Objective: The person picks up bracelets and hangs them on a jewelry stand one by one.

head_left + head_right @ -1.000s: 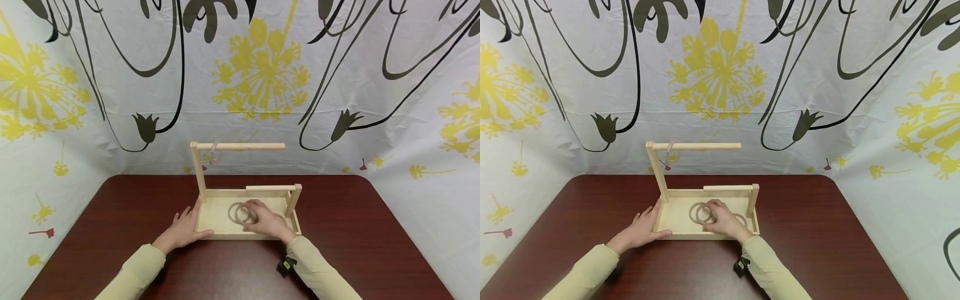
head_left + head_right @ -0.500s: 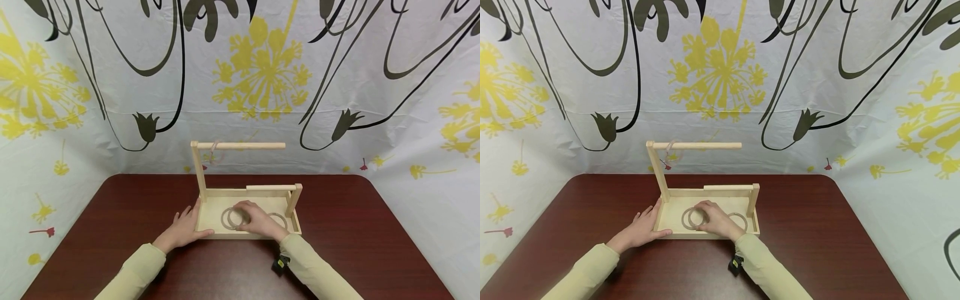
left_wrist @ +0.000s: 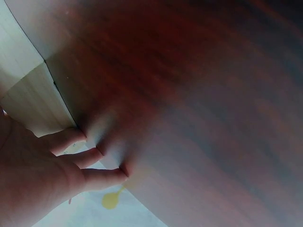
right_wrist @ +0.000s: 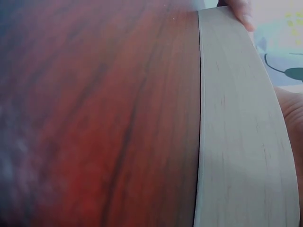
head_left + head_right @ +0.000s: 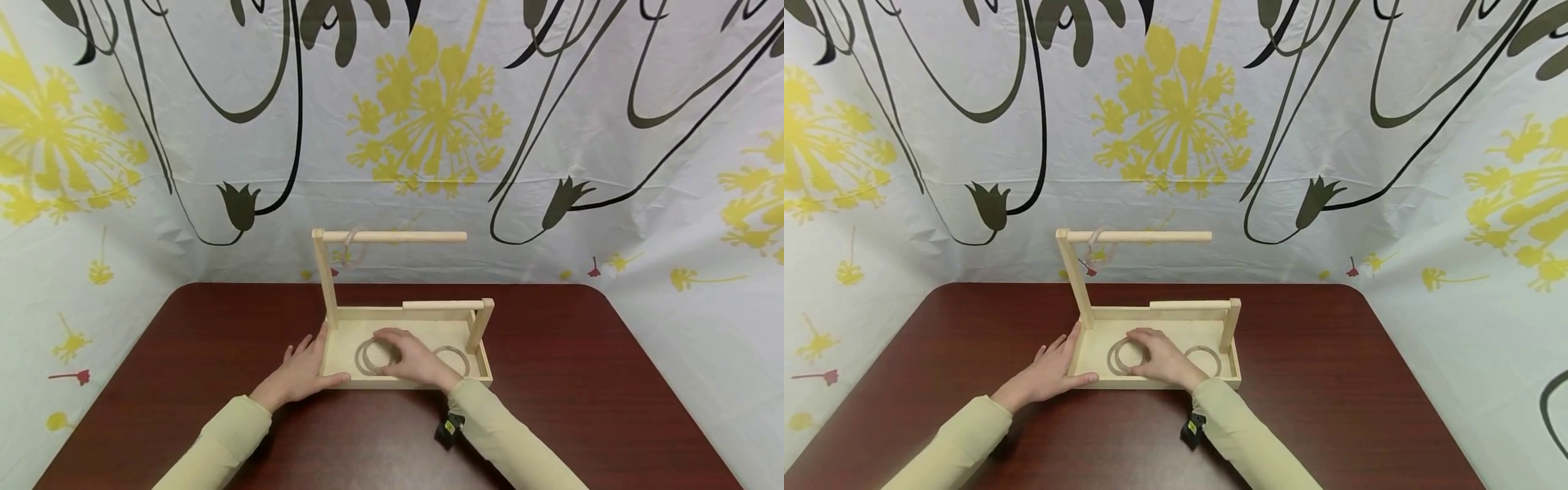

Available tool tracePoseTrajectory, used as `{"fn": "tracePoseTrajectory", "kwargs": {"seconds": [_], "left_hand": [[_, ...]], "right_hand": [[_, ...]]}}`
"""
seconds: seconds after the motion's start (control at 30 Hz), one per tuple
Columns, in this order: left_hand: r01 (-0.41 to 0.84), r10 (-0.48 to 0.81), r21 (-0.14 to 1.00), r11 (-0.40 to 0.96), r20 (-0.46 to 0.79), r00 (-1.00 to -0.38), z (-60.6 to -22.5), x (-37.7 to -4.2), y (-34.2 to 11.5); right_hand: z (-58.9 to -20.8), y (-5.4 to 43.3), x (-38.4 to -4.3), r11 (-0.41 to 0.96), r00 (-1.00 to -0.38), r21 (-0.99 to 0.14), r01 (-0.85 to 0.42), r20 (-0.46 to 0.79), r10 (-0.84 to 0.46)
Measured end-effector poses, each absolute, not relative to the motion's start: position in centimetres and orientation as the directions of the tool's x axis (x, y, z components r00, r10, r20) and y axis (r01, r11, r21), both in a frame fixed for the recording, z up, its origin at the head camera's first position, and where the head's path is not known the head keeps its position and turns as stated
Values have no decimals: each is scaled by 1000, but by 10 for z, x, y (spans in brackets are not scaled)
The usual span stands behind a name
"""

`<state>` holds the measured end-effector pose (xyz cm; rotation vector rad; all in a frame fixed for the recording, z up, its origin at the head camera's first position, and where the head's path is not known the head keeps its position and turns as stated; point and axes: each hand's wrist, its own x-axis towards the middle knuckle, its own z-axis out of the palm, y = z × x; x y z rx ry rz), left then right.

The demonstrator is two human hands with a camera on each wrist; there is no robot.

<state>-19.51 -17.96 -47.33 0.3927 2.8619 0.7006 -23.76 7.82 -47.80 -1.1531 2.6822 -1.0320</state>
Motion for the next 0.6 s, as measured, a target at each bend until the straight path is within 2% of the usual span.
{"fn": "tracePoseTrajectory", "kwargs": {"seconds": [0.6], "left_hand": [[214, 295, 476, 853, -102, -950, -473, -194, -179]], "right_hand": [[-480, 80, -239, 499, -740, -623, -602, 202, -641]]}}
